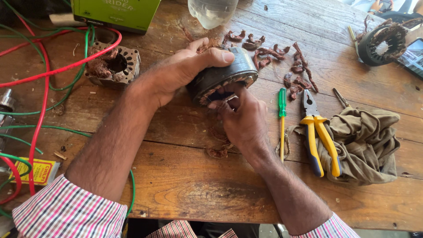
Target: The person removes burnt copper windings from an electric motor stator. They hold the stator, pry and dig out charred wire with a screwdriver, pull loose windings by hand, and use pliers to grip and extract remaining wire, placing the removed copper on the table.
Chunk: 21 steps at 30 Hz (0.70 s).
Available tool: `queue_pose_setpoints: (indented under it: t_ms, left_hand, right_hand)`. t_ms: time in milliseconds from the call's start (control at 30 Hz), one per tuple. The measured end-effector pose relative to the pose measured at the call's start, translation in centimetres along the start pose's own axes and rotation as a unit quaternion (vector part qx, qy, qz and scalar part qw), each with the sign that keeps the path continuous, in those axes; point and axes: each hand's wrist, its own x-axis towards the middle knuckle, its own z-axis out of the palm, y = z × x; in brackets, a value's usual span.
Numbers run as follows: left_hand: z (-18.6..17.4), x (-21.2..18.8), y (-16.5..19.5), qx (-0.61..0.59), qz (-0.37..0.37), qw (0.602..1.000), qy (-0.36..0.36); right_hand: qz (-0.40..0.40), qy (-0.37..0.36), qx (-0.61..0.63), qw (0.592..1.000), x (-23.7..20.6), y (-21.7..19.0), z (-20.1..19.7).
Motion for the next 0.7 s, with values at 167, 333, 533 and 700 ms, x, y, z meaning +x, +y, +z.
queue_pose_setpoints:
  t_ms: [167,333,533,700]
  left_hand:
    - [0.1,0.0,0.0,-0.004,0.006,1.000,-0.012]
    - [-0.2,0.3,-1.0,0.024,0.016,0.999,0.022]
    - [-0.7,0.8,-2.5,0.345,0.070,0.930,0.105]
    - [-0.5,1.7,-2.0,0.369,0.053,0.923,0.098]
  right_hand:
    - [-0.033,0.018,-0.011,0.999,-0.2,-0.4,-0.5]
    - [0.043,-0.032,-0.055,0.997,-0.9,-0.8,-1.7]
    - [-0.165,0.018,-0.081,0.983,-0.2,1.5,-6.5]
    - [-0.207,0.181,0.073,0.959,1.3,5.8,-9.4]
